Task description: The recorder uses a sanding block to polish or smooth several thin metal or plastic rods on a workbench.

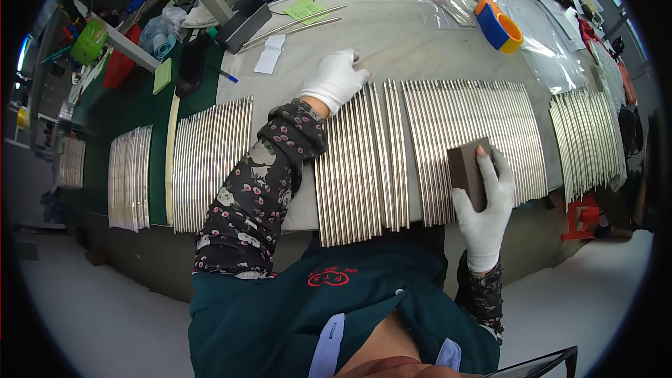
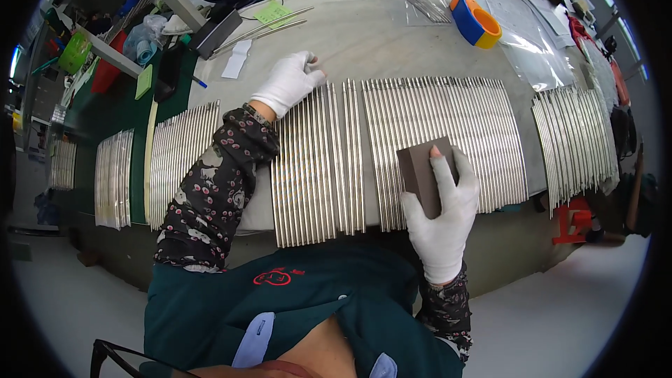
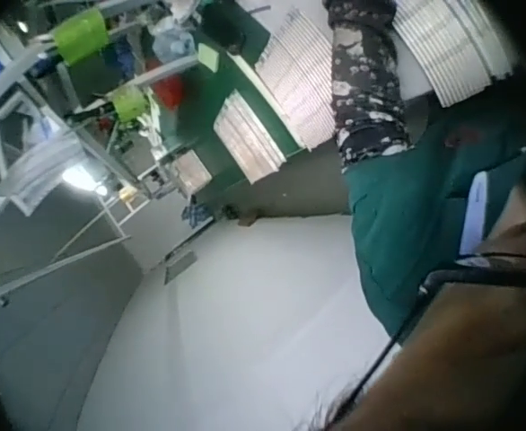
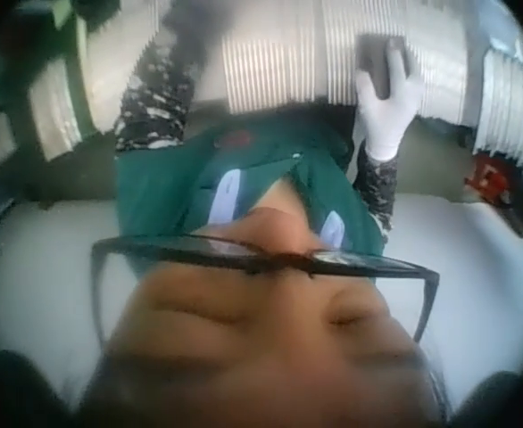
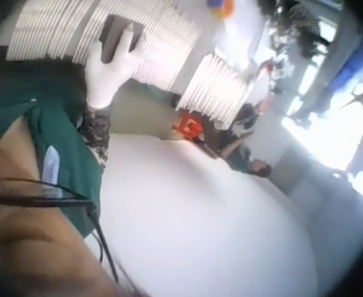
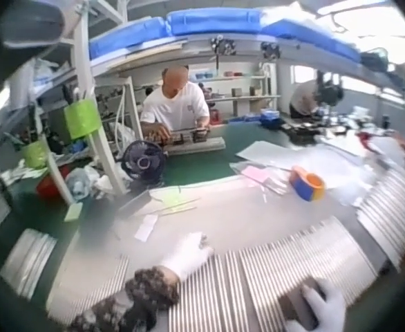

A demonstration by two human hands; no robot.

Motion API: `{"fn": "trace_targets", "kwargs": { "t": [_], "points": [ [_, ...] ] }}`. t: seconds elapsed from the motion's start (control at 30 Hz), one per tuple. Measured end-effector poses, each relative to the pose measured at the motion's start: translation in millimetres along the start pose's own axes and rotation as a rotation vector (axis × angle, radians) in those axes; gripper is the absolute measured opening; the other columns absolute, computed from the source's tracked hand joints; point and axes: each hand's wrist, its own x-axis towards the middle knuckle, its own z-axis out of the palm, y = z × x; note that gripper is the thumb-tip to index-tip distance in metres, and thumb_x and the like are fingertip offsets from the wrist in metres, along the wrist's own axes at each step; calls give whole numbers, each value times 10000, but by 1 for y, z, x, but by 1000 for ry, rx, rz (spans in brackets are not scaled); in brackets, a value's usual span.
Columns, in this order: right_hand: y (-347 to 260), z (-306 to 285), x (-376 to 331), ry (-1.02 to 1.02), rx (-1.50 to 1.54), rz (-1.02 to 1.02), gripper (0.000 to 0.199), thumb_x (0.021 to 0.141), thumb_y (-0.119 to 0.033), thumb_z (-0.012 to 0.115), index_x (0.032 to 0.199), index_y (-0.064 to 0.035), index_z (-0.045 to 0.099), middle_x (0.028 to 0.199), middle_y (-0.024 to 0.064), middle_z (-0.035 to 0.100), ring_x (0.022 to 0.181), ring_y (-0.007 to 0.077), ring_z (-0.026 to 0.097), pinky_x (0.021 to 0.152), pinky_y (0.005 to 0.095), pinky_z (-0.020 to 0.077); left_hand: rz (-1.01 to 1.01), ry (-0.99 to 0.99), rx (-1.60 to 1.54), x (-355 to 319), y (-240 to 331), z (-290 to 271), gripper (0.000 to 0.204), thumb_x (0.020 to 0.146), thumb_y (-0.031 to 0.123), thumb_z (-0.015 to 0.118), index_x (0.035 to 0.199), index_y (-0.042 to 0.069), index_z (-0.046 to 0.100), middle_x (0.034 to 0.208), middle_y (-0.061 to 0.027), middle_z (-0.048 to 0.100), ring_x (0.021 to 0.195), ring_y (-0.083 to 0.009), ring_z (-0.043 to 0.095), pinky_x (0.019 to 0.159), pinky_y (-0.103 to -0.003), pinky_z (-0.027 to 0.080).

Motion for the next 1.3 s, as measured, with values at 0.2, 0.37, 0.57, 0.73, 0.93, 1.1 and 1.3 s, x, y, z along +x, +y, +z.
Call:
{"fn": "trace_targets", "kwargs": {
  "t": [0.2, 0.37, 0.57, 0.73, 0.93, 1.1, 1.3],
  "points": [
    [11, -7, -20, 7, 74, 69, 743, 670, -36, 681, 1401, -77, 559, 1410, 215, 488, 1259, 374, 517, 1061, 452, 429, 629, -106, 33, -105, 14, -16, 731, 774, 286, 790, 1387, 26, 489, 1428, -221, 479, 1322, -399, 473, 1089, -479, 391],
    [5, 4, -22, -61, 101, 93, 784, 661, -99, 695, 1430, -104, 541, 1428, 206, 474, 1285, 370, 501, 1067, 458, 424, 654, -388, 63, -169, 4, -1, 767, 727, 437, 806, 1361, 93, 544, 1518, -195, 410, 1413, -373, 388, 1136, -619, 273],
    [-8, 16, -15, -93, 32, -14, 796, 655, -129, 698, 1434, -108, 537, 1428, 218, 476, 1258, 384, 513, 1049, 467, 429, 549, -371, 91, -189, -25, -15, 809, 734, 498, 775, 1365, 52, 536, 1522, -191, 403, 1418, -376, 371, 1133, -633, 258],
    [-9, 23, -10, -108, 32, 3, 795, 655, -135, 704, 1432, -106, 538, 1429, 225, 475, 1236, 389, 527, 1040, 469, 435, 514, -363, 113, -193, -27, -17, 875, 749, 547, 746, 1407, 26, 497, 1552, -193, 363, 1447, -381, 328, 1159, -638, 212],
    [-11, 27, -9, -145, 35, 26, 799, 645, -112, 720, 1424, -100, 542, 1431, 231, 469, 1243, 397, 529, 1041, 473, 438, 505, -402, 140, -188, -24, -9, 888, 759, 568, 733, 1421, 29, 489, 1563, -158, 371, 1460, -366, 317, 1172, -641, 187],
    [-8, 31, -9, -155, 37, 35, 815, 631, -92, 735, 1423, -96, 539, 1435, 235, 464, 1255, 405, 524, 1044, 475, 439, 528, -424, 164, -187, -23, -10, 874, 748, 578, 735, 1396, 32, 520, 1556, -137, 387, 1462, -344, 318, 1173, -642, 188],
    [-7, 34, -10, -161, 69, 32, 809, 639, -85, 740, 1422, -100, 535, 1436, 239, 457, 1261, 405, 519, 1047, 473, 436, 583, -456, 186, -190, -23, -6, 860, 740, 561, 755, 1383, 35, 530, 1552, -154, 384, 1464, -335, 312, 1184, -612, 204]
  ]
}}
